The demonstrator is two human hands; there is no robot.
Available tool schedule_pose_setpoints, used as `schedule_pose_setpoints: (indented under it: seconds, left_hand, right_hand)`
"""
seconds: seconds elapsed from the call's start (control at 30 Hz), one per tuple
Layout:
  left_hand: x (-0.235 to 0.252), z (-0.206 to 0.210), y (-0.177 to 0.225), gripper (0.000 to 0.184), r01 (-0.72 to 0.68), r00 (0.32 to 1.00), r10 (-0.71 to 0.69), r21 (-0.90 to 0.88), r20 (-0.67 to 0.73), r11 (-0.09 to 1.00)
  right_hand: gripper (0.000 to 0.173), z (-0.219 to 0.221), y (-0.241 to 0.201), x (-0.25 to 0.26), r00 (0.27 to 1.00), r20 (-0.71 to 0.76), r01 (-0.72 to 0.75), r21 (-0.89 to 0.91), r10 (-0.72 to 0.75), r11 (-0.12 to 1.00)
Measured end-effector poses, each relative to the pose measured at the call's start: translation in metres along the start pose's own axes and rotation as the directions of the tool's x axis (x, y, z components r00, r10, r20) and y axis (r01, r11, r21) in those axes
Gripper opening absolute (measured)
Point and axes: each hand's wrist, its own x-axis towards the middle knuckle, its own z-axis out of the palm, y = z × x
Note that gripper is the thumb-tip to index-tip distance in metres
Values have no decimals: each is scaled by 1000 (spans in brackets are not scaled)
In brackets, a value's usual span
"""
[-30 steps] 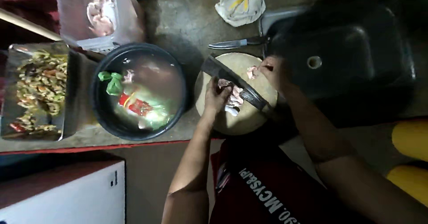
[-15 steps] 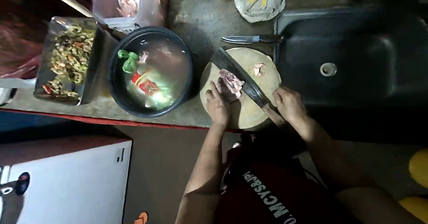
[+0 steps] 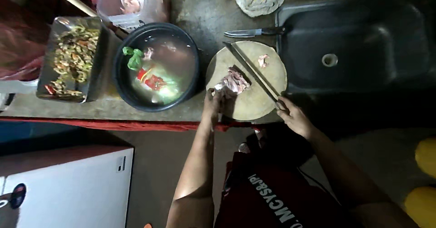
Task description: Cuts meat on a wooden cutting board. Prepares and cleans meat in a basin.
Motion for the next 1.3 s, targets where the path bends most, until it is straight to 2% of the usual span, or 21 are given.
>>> schedule_pose_setpoints:
  seconds: [0.1, 0.2, 0.3, 0.37, 0.47, 0.53, 0.6, 0.7, 0.8, 0.9, 0.97, 1.07, 1.2, 1.3]
  left_hand:
    - [3, 8, 9, 41, -10, 1000, 10, -4, -28, 1000]
    - [2, 27, 31, 37, -35, 999, 34, -28, -10, 999]
    - [0, 56, 50, 33, -112, 993, 113, -74, 22, 991]
    - [0, 76, 45, 38, -152, 986, 154, -34, 57, 988]
    - [-2, 95, 14, 54, -96, 992, 83, 135, 94, 986]
    - [-15, 95, -5, 56, -20, 991, -6, 197, 132, 980]
    - [-21, 91, -19, 54, 0, 995, -23, 231, 98, 973]
    - [-23, 82, -25, 45, 10, 999, -20, 279, 32, 960]
    - [-13, 79, -29, 39, -48, 998, 30, 302, 62, 952]
    - [-5, 82, -31, 34, -32, 998, 17, 275, 56, 961]
    - [-4, 82, -31, 34, -25, 998, 11, 257, 58, 966]
    - [-7, 81, -29, 32, -30, 998, 13, 272, 64, 962]
    - [-7, 79, -31, 34, -61, 996, 38, 305, 78, 950]
    - [-2, 81, -37, 33, -78, 995, 58, 290, 78, 954]
  right_hand:
    - [56, -2, 10, -17, 1000, -5, 3, 130, -2, 991]
    - [65, -1, 3, -32, 997, -74, 45, 193, -31, 980]
    - [59, 4, -8, -42, 976, -178, 162, 224, -123, 961]
    - [55, 9, -13, -47, 962, -221, 196, 159, -159, 968]
    - [54, 20, -9, -45, 981, -174, 99, 42, -90, 994]
    - [57, 23, 7, -38, 992, -116, 46, -22, -48, 999]
    - [59, 24, 18, -34, 992, -118, 42, -69, -50, 997]
    - [60, 25, 22, -35, 981, -157, 99, -107, -115, 989]
    - [60, 27, 19, -34, 959, -191, 186, -133, -209, 974]
    - [58, 31, 10, -35, 941, -195, 245, -174, -277, 954]
    - [57, 32, 4, -32, 948, -164, 233, -220, -272, 947]
    - [58, 36, 10, -24, 975, -113, 148, -305, -190, 941]
    - [59, 35, 13, -23, 990, -64, 104, -298, -129, 949]
    - [57, 29, 4, -28, 970, -111, 184, -233, -214, 955]
